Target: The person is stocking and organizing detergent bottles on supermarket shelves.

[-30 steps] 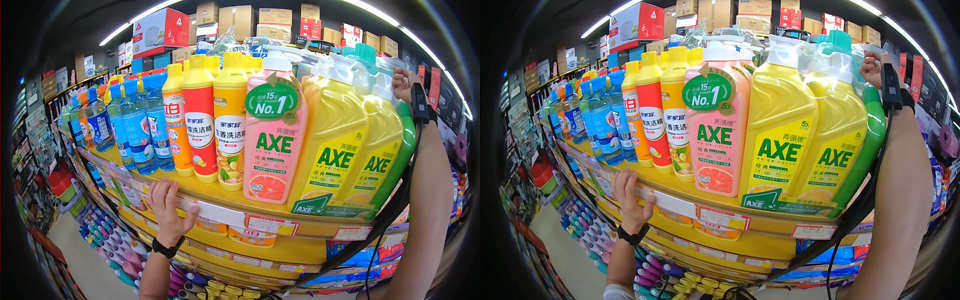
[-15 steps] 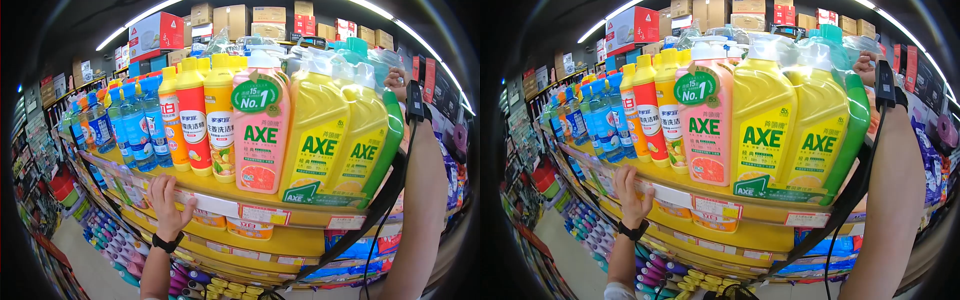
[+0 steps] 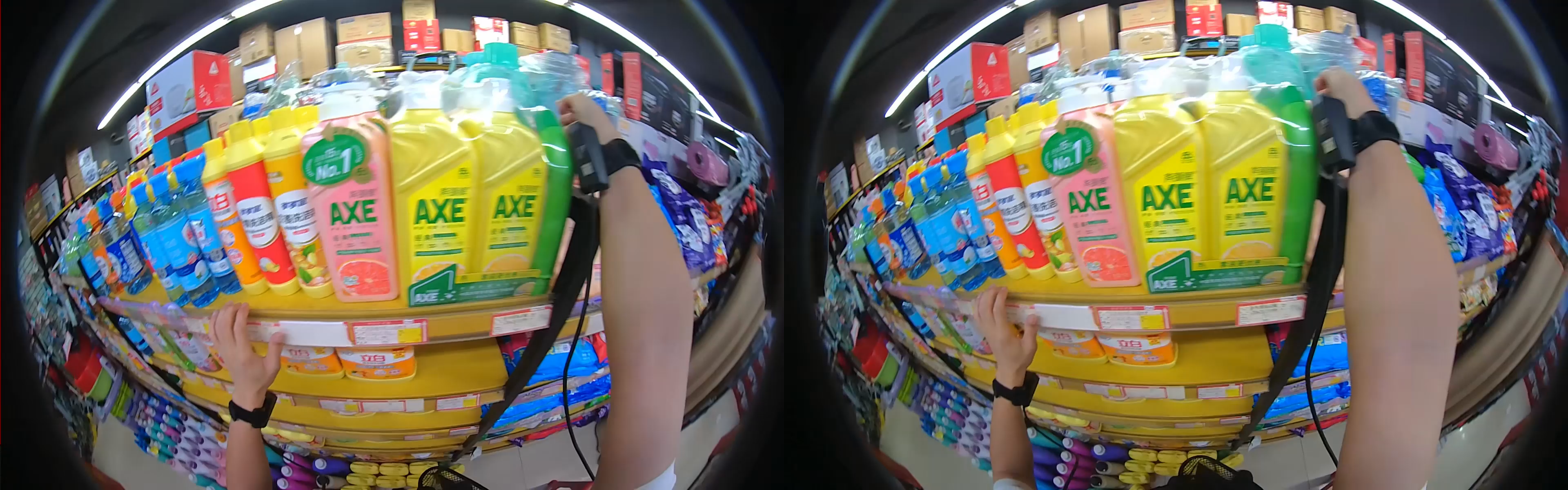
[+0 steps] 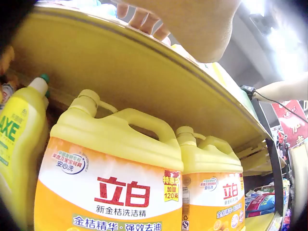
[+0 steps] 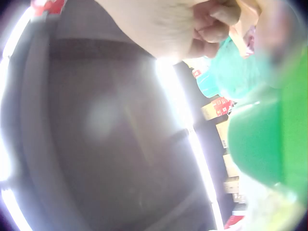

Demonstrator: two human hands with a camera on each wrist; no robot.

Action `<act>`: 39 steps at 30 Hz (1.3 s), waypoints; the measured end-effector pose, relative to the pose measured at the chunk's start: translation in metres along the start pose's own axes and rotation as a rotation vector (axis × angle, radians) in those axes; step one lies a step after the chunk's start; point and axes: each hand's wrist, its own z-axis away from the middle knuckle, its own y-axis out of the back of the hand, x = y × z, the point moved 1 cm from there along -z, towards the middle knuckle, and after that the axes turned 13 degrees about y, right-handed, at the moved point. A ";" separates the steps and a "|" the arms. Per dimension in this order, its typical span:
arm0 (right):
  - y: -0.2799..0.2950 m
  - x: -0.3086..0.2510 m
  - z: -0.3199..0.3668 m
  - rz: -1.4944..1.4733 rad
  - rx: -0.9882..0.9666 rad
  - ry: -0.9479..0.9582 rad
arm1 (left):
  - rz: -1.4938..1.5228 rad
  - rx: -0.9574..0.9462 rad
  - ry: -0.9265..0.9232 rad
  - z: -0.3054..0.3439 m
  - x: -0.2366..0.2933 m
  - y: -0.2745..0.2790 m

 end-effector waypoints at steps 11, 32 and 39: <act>-0.043 -0.110 0.032 0.805 -0.716 0.352 | -0.018 0.007 0.027 0.007 -0.002 -0.011; -0.033 -0.033 -0.025 1.077 -0.279 0.745 | -0.053 -0.006 0.032 0.010 -0.002 -0.016; -0.056 -0.028 -0.014 0.476 -0.543 0.529 | -0.053 0.000 0.055 0.012 -0.004 -0.022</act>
